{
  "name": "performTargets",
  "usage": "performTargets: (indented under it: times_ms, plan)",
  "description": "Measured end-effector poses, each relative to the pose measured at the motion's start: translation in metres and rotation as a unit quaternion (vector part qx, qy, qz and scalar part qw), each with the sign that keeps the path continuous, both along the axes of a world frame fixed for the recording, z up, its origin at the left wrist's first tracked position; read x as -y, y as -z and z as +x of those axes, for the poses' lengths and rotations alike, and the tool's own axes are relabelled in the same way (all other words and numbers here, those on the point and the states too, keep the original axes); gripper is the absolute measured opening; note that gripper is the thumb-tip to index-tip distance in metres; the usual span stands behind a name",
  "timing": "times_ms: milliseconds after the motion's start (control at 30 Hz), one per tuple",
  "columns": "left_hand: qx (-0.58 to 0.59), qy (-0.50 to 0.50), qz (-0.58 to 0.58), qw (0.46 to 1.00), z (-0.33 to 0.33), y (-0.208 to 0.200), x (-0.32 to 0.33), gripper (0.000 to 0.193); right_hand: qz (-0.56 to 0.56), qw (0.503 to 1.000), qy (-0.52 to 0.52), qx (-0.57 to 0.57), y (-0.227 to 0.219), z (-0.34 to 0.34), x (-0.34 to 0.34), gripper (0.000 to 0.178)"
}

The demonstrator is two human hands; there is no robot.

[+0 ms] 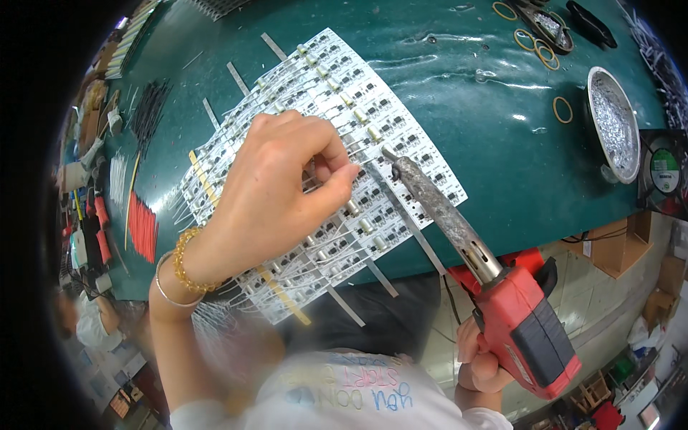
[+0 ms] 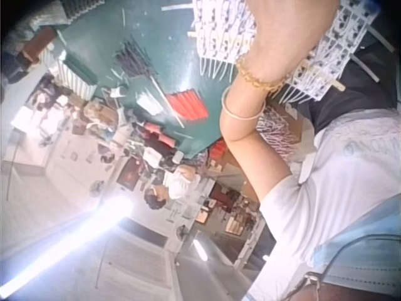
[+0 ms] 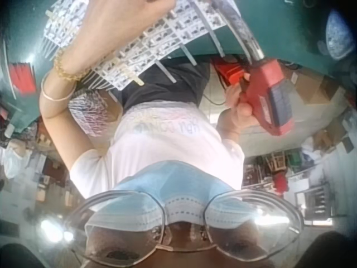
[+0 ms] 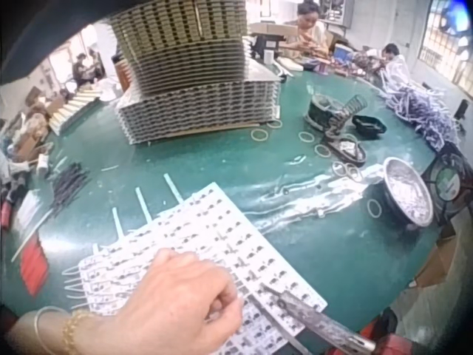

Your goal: The person uses a soldering iron to attach small white wires to a grid of LED modules on a circuit board. They repeatedly pick up wires, position them on the board, and apply heat to secure them. The task involves precise hand movements and tool manipulation.

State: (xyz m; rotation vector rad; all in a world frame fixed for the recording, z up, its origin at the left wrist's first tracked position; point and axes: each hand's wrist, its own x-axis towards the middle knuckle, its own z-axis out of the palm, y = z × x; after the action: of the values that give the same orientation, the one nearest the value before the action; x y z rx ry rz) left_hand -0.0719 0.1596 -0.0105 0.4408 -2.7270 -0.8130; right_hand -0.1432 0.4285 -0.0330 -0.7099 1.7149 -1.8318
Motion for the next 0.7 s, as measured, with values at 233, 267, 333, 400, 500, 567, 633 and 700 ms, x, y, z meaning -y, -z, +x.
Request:
performTargets:
  times_ms: [233, 267, 333, 400, 500, 567, 633, 700]
  plan:
    - [0.015, -0.001, 0.000, 1.000, 0.000, -0.005, -0.002, 0.013, 0.010, 1.000, 0.011, -0.001, 0.000, 0.002, 0.000, 0.075]
    - [0.016, 0.006, -0.008, 1.000, 0.001, -0.006, -0.001, 0.012, 0.008, 1.000, 0.014, 0.001, 0.000, 0.003, -0.001, 0.075]
    - [0.019, 0.020, -0.024, 0.999, 0.005, -0.009, 0.002, 0.009, 0.004, 1.000, 0.017, 0.001, -0.001, 0.003, -0.001, 0.076]
    - [0.043, 0.035, -0.040, 0.998, 0.011, -0.019, 0.006, 0.006, 0.005, 1.000, 0.024, -0.005, -0.001, 0.002, -0.002, 0.076]
    - [0.046, 0.028, -0.058, 0.997, 0.015, -0.040, 0.013, 0.006, 0.001, 0.999, 0.036, -0.008, 0.001, 0.002, -0.005, 0.076]
    - [0.033, -0.001, -0.046, 0.998, 0.016, -0.048, 0.011, 0.006, -0.004, 0.999, 0.038, -0.003, 0.002, 0.002, -0.008, 0.076]
    - [-0.004, 0.024, -0.028, 0.999, 0.009, -0.037, 0.005, 0.007, -0.004, 1.000, 0.026, 0.007, 0.001, 0.001, -0.008, 0.076]
    - [-0.022, 0.033, -0.027, 0.999, 0.001, -0.024, -0.004, 0.008, -0.001, 1.000, 0.014, 0.016, 0.000, 0.000, -0.008, 0.078]
